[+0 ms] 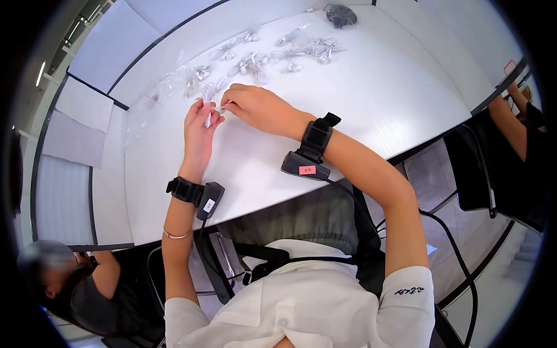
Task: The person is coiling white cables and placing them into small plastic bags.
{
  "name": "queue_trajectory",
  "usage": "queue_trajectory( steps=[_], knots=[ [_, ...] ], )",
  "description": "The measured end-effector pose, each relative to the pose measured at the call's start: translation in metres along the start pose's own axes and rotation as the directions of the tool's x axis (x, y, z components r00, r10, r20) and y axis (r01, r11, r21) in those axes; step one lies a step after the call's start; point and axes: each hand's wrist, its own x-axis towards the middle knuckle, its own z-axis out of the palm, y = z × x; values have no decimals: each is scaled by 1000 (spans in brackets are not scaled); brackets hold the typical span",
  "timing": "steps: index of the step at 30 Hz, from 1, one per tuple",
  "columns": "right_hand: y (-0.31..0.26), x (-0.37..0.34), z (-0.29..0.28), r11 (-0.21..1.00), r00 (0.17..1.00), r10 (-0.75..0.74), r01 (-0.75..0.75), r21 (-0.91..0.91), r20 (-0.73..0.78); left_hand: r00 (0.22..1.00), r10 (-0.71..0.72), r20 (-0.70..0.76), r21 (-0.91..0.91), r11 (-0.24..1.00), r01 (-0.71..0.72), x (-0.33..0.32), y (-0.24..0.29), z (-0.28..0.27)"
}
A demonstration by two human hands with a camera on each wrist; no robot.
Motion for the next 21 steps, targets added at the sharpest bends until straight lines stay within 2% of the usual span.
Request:
queue_trajectory(
  steps=[5, 8, 14, 17, 20, 21],
  knots=[
    [0, 0, 0, 998, 999, -17, 15, -55, -37, 998, -30, 50, 15, 999, 30, 1, 0, -3],
    [-1, 0, -4, 995, 999, 25, -28, -93, -30, 1000, 3, 10, -10, 1000, -2, 0, 3, 2],
    [-5, 3, -7, 981, 987, -92, 67, -184, -130, 988, -52, 147, -98, 993, 66, 3, 3, -8],
    [-4, 5, -8, 975, 979, -111, 74, -209, -171, 980, -8, 199, -244, 968, 58, 2, 6, -6],
    [-1, 6, -8, 978, 976, -119, 83, -193, -182, 974, 33, 226, -272, 962, 30, 1, 8, -4],
    [-2, 5, -9, 971, 973, -134, 91, -222, -188, 980, 41, 194, -217, 976, 2, 0, 9, -3]
  ],
)
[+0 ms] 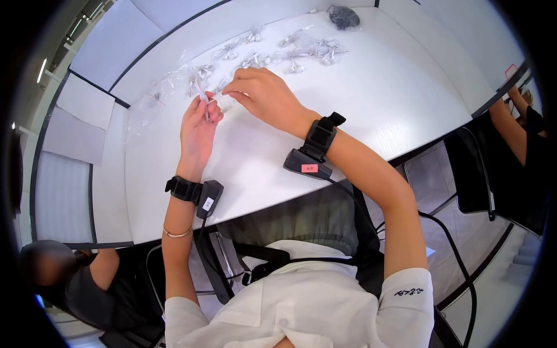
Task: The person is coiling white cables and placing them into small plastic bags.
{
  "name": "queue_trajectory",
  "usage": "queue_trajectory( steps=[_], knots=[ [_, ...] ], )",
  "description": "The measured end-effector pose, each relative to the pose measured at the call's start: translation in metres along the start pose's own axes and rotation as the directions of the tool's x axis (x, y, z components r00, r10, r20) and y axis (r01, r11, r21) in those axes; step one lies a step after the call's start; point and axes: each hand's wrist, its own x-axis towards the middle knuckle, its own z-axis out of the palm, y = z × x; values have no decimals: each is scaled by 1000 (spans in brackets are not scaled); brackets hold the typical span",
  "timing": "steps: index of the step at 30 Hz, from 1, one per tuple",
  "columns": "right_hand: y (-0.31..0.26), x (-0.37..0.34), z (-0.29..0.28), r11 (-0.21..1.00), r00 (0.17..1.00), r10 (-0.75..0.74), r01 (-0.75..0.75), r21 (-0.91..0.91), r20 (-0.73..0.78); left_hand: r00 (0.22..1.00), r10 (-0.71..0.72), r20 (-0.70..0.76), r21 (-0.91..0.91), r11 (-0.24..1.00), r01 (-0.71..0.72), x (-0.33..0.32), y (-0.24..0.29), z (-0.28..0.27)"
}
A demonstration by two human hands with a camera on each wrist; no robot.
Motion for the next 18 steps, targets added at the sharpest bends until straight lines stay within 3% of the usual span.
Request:
queue_trajectory(
  steps=[5, 11, 14, 17, 18],
  knots=[
    [-4, 0, -2, 999, 998, -46, 45, -16, -40, 990, 99, -98, 309, 949, -64, 0, 1, 3],
    [6, -2, 4, 940, 975, 131, -179, 289, 177, 981, 195, 14, 537, 826, -172, -1, -1, 3],
    [1, -2, 3, 906, 942, 168, -264, 332, 291, 977, 199, 76, 534, 819, -208, -1, -7, 2],
    [-4, -1, -3, 695, 815, 323, -549, 465, 481, 973, 176, 146, 535, 814, -227, -3, -7, 6],
    [-2, -2, -1, 704, 826, 295, -528, 475, 481, 974, 168, 150, 540, 811, -224, -4, -7, 8]
  ],
)
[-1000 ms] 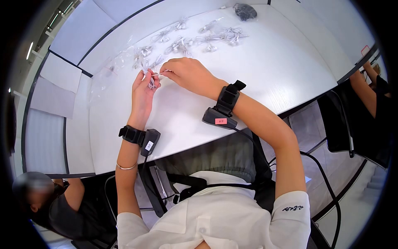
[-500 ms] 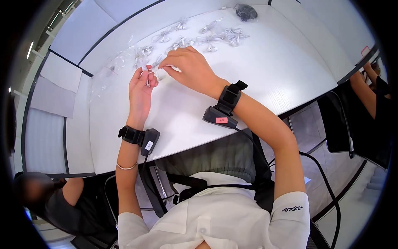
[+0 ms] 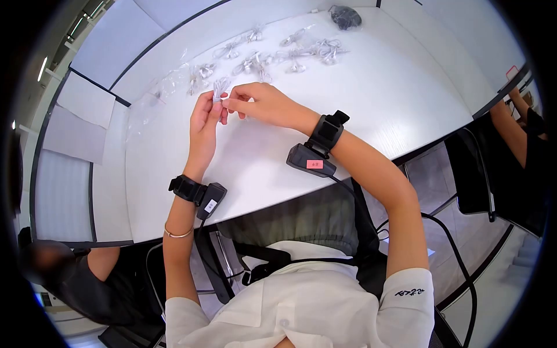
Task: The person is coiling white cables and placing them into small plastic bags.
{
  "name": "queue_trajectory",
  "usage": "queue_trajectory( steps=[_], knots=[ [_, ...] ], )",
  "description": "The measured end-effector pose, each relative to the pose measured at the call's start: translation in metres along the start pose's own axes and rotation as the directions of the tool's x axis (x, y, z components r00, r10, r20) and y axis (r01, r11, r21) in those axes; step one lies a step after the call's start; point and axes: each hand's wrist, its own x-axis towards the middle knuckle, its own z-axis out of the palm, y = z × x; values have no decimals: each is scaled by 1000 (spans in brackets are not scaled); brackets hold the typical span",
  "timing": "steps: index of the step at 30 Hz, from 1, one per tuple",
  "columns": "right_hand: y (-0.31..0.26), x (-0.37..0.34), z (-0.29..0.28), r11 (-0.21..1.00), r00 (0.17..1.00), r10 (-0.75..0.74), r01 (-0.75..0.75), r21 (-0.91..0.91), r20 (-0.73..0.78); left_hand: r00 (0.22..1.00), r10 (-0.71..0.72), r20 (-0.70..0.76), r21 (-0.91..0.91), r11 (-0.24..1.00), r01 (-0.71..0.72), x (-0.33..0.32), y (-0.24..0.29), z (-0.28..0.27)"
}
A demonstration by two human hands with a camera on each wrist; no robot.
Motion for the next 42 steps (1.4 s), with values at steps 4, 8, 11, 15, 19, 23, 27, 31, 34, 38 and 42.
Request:
queue_trajectory(
  steps=[4, 8, 11, 15, 19, 23, 27, 31, 34, 38, 42],
  knots=[
    [5, 1, 1, 993, 994, -112, 111, 31, 12, 999, -31, -27, -37, 999, 30, 0, -1, 1],
    [0, 1, 2, 979, 979, -201, 202, 40, -25, 986, -166, -30, -156, 975, 159, 0, 6, -3],
    [1, 2, 1, 985, 984, -175, 175, 1, -28, 979, -202, -20, -312, 932, 186, 0, 6, -5],
    [-3, -1, 2, 988, 992, -123, 125, 92, -37, 978, -203, -47, -363, 916, 172, -2, 10, 2],
    [-8, -2, 1, 992, 997, -76, 78, 99, -21, 992, -109, -58, -162, 982, 98, -2, 2, 3],
    [-11, -4, 3, 992, 998, -68, 69, 109, -11, 995, -45, -90, -60, 997, 40, -1, 3, 3],
    [-7, -3, 5, 987, 996, -88, 87, 133, -1, 993, -67, -95, -30, 997, 65, -2, 3, 2],
    [-10, -4, 6, 984, 996, -86, 81, 159, 25, 991, 7, -135, 294, 955, 33, -1, 7, 3],
    [-12, -5, 9, 981, 995, -93, 88, 175, 26, 985, 134, -106, 475, 877, -69, 0, 7, 2],
    [-13, -4, 12, 972, 994, -103, 92, 217, 42, 981, 163, -101, 525, 847, -87, -1, 6, 1],
    [-7, -2, 11, 971, 993, -116, 105, 215, 38, 989, 79, -122, 506, 863, -6, 0, 10, 1]
  ],
)
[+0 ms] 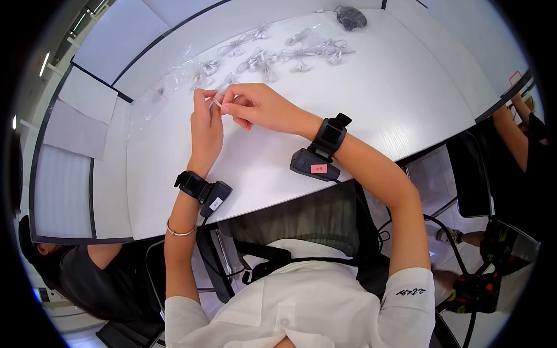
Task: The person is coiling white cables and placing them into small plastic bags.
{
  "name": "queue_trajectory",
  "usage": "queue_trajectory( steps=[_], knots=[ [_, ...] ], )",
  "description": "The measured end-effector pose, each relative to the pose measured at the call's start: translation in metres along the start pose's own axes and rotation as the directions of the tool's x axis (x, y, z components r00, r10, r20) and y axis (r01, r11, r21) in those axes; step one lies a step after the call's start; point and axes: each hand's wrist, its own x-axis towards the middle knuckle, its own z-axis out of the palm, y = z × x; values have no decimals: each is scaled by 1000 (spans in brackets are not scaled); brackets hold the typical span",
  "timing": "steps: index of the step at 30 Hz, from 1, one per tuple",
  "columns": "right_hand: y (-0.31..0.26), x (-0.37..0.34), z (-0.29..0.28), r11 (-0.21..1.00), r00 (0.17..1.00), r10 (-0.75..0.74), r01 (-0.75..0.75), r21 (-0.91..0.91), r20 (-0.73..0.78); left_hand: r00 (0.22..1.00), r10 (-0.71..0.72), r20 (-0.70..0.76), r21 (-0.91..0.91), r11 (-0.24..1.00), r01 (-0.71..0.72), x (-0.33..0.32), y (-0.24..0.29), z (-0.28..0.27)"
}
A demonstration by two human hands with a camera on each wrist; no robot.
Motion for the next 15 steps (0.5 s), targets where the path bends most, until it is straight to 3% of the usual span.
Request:
queue_trajectory(
  steps=[3, 6, 9, 12, 15],
  knots=[
    [-3, 0, -2, 999, 1000, 27, -27, -27, 4, 996, -45, -75, -110, 993, 37, 0, -7, 4],
    [1, 2, -4, 998, 998, 56, -55, -24, 8, 975, -219, 48, -248, 942, 224, 1, -1, -3],
    [9, 4, -8, 999, 1000, 17, -16, -49, 22, 976, -189, 109, -524, 824, 218, 1, -7, -1],
    [9, 5, -11, 994, 999, -28, 33, -104, 46, 986, -160, 45, -640, 754, 151, 3, -4, 1],
    [6, 4, -15, 998, 999, -5, 8, -67, 45, 973, -217, 75, -726, 657, 202, 2, 0, 3]
  ],
)
